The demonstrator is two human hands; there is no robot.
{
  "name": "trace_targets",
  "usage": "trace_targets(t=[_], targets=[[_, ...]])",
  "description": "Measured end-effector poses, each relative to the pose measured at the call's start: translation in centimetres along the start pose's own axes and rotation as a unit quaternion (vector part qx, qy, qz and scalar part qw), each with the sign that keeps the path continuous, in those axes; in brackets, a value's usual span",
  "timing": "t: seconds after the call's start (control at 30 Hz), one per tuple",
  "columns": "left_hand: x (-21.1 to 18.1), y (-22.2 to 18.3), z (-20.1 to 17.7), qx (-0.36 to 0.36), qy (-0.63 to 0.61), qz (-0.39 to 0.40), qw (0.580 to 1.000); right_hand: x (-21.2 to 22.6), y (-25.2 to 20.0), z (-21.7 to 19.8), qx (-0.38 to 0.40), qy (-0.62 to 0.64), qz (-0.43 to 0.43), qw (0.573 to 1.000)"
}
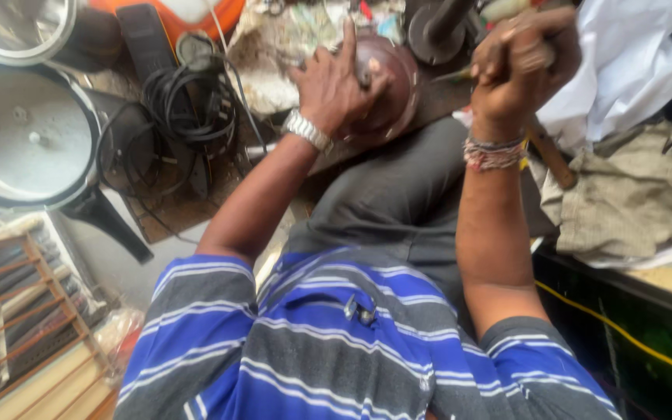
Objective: The person works on a circular electrical component, using a screwdriver to tighten screws and connect wires. They also use a hammer to tap the component and adjust the wiring.
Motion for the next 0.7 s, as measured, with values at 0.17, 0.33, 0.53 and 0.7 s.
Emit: trace_targets(t=[0.17,0.33,0.53,0.7], targets=[[-2.4,1.4,-1.3,-0.231,0.108,0.165,0.953,1.3,-0.9,0.3,0.010,0.015,0.007,1.000],[-1.8,3.0,1.4,-0.186,0.048,0.172,0.966,0.1,-0.8,0.4,0.006,0.007,0.028,1.000],[-2.3,2.4,0.7,-0.185,0.037,0.185,0.964,-1.3,0.5,0.3,0.033,0.027,0.025,0.999],[-2.9,1.8,-0.6,-0.228,0.035,0.214,0.949,-2.1,1.5,1.0,0.075,0.022,0.032,0.996]])
Point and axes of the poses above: each hand's wrist, its own y-axis towards the middle knuckle, its own z-axis out of the palm, x = y × z, the point moved 9 cm from there along y, towards the middle knuckle, and after that the axes turned 9 degrees about z, right-handed, at the moved point
